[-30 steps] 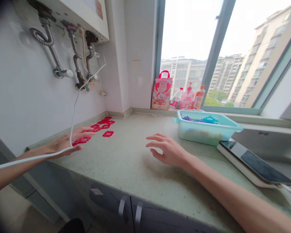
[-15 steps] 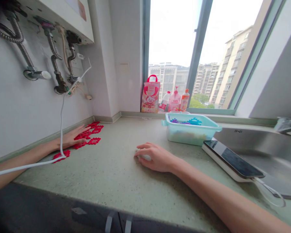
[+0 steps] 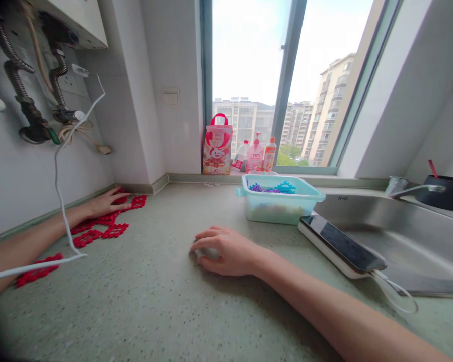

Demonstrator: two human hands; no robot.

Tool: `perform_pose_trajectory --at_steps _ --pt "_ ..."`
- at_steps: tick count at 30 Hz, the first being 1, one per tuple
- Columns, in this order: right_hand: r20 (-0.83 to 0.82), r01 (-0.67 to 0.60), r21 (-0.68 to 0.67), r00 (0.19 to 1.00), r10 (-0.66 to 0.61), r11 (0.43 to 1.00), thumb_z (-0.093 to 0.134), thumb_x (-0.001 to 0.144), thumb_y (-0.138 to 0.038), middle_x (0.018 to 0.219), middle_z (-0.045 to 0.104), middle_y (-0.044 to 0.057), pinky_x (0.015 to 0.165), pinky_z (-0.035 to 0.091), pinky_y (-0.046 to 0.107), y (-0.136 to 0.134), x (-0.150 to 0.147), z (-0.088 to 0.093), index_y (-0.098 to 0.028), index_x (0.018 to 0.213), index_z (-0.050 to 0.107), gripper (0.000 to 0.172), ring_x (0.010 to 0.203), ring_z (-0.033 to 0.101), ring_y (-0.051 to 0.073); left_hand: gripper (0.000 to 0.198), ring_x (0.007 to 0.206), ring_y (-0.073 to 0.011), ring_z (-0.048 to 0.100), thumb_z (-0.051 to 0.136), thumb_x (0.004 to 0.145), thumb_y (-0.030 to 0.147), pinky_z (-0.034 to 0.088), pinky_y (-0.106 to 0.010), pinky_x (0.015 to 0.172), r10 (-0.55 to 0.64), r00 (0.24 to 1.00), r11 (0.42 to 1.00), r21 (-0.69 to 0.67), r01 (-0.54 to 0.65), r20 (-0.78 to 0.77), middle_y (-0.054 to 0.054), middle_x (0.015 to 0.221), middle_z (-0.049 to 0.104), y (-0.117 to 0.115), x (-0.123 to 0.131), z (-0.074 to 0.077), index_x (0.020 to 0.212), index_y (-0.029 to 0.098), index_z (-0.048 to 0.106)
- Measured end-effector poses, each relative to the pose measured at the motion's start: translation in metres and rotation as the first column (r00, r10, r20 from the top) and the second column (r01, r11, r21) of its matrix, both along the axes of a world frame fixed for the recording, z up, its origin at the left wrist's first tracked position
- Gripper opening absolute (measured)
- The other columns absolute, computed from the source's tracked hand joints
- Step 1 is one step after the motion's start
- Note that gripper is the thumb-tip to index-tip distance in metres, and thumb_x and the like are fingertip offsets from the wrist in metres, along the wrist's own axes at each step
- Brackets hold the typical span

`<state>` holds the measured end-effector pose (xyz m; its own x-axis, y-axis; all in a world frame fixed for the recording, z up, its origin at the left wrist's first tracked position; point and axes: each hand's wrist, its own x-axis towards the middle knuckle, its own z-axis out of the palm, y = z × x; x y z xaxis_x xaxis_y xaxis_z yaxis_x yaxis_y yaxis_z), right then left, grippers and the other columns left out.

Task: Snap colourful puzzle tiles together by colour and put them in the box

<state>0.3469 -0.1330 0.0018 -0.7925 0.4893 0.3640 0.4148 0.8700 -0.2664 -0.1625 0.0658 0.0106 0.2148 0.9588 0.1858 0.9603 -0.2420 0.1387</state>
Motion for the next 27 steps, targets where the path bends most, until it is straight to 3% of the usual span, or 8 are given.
perform_pose_trajectory --at_steps 5,9,13,17,23,27 --pt "-0.027 -0.033 0.009 0.999 0.034 0.999 0.065 0.096 -0.025 0.132 0.073 0.009 0.104 0.055 0.041 0.001 -0.001 0.000 -0.026 0.125 0.075 0.030 0.117 0.069 0.023 0.114 0.148 -0.0389 0.042 0.039 0.081 0.094 0.025 -0.046 0.126 -0.052 0.998 0.993 -0.106 0.049 -0.028 -0.024 0.160 0.048 0.002 0.012 0.003 0.148 0.004 0.057" --pt "-0.034 -0.037 0.001 0.999 0.037 0.999 0.066 0.097 -0.027 0.132 0.073 0.009 0.104 0.054 0.041 0.002 -0.001 0.000 -0.026 0.127 0.074 0.031 0.118 0.068 0.024 0.099 0.143 -0.0364 0.052 0.046 0.083 0.087 0.035 -0.043 0.122 -0.146 0.989 0.985 -0.093 0.147 0.010 -0.019 0.155 0.056 -0.012 0.036 0.004 0.147 0.013 0.061" --pt "-0.031 -0.049 -0.004 0.998 0.049 0.999 0.066 0.096 -0.025 0.129 0.075 0.008 0.105 0.054 0.040 0.005 0.000 0.000 -0.025 0.129 0.073 0.033 0.117 0.069 0.023 0.082 0.143 -0.0347 0.052 0.051 0.088 0.079 0.035 -0.046 0.121 -0.230 0.972 0.971 -0.056 0.233 0.056 -0.015 0.158 0.055 -0.033 0.075 0.003 0.148 0.023 0.062" --pt "-0.031 -0.053 -0.002 0.998 0.053 0.999 0.066 0.096 -0.026 0.129 0.075 0.009 0.106 0.053 0.042 0.009 0.002 -0.002 -0.022 0.130 0.073 0.035 0.118 0.069 0.024 0.083 0.147 -0.0359 0.047 0.052 0.090 0.075 0.033 -0.048 0.123 -0.333 0.942 0.939 -0.078 0.336 0.050 -0.017 0.159 0.052 -0.048 0.117 0.001 0.152 0.020 0.058" --pt "-0.028 -0.028 0.013 0.999 0.028 1.000 0.064 0.096 -0.025 0.125 0.077 0.010 0.105 0.054 0.042 0.011 0.005 -0.002 -0.020 0.128 0.074 0.034 0.115 0.071 0.025 0.087 0.155 -0.0337 0.037 0.050 0.091 0.077 0.026 -0.046 0.127 -0.449 0.892 0.887 -0.096 0.453 0.054 -0.014 0.166 0.044 -0.055 0.192 -0.012 0.156 0.020 0.053" --pt "-0.047 0.001 0.015 0.999 0.000 1.000 0.065 0.096 -0.026 0.121 0.078 0.010 0.103 0.055 0.040 0.011 0.009 -0.001 -0.021 0.125 0.075 0.032 0.112 0.073 0.025 0.084 0.152 -0.0331 0.041 0.047 0.093 0.079 0.030 -0.042 0.125 -0.469 0.876 0.876 -0.070 0.477 0.111 -0.011 0.164 0.048 -0.053 0.228 -0.011 0.154 0.022 0.057"
